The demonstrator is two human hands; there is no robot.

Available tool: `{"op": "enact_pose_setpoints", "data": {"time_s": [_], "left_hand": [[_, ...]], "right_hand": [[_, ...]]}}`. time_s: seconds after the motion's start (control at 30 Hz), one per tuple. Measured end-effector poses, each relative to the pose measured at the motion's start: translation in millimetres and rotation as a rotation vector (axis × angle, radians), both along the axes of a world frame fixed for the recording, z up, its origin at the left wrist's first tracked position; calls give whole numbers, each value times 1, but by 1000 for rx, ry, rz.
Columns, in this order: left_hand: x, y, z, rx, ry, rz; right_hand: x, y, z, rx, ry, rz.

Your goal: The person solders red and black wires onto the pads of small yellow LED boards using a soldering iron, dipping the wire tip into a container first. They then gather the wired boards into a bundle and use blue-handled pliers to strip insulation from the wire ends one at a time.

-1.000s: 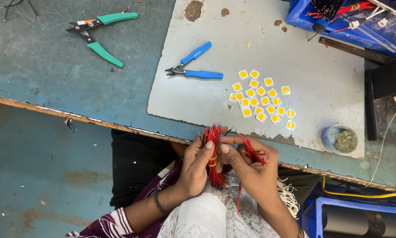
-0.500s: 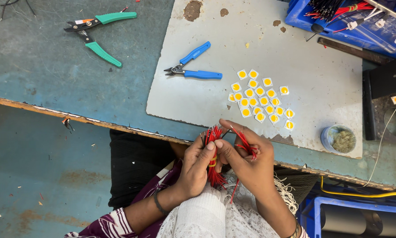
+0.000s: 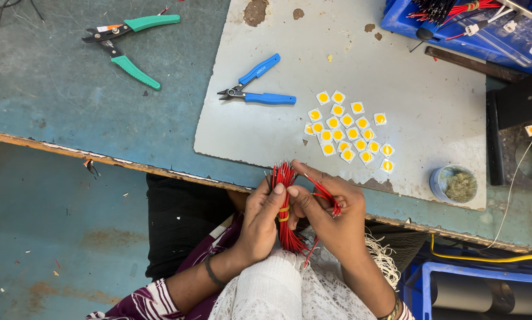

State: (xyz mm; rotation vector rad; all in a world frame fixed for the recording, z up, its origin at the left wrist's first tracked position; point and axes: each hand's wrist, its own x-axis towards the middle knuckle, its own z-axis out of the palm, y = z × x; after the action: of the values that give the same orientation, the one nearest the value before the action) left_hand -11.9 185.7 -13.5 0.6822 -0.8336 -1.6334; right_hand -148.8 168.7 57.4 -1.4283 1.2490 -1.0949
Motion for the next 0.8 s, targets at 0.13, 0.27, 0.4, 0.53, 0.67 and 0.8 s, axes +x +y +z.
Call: {"op": "enact_pose_setpoints", "data": {"time_s": [0.13,0.27,0.4,0.53,0.67,0.8], "left_hand": [[-1,0,-2,39,23,1],[-1,-1,-2,4,16,-7],[0,-1,0,22,8,-9],[0,-1,2,47,13,15],[0,-4,2,41,24,28],[-1,-6,-2,22,33,64]], "right_hand": [[-1,-5,-4,96,-213,-14],[-2,-10,-7,202,-425,7],[-3,-9,-10,191,-420,11],[-5,-9,-13,214,-536,41],[-10,-9,-18,286,-665,67],[-13,-7,-25,297,-750,117]]}}
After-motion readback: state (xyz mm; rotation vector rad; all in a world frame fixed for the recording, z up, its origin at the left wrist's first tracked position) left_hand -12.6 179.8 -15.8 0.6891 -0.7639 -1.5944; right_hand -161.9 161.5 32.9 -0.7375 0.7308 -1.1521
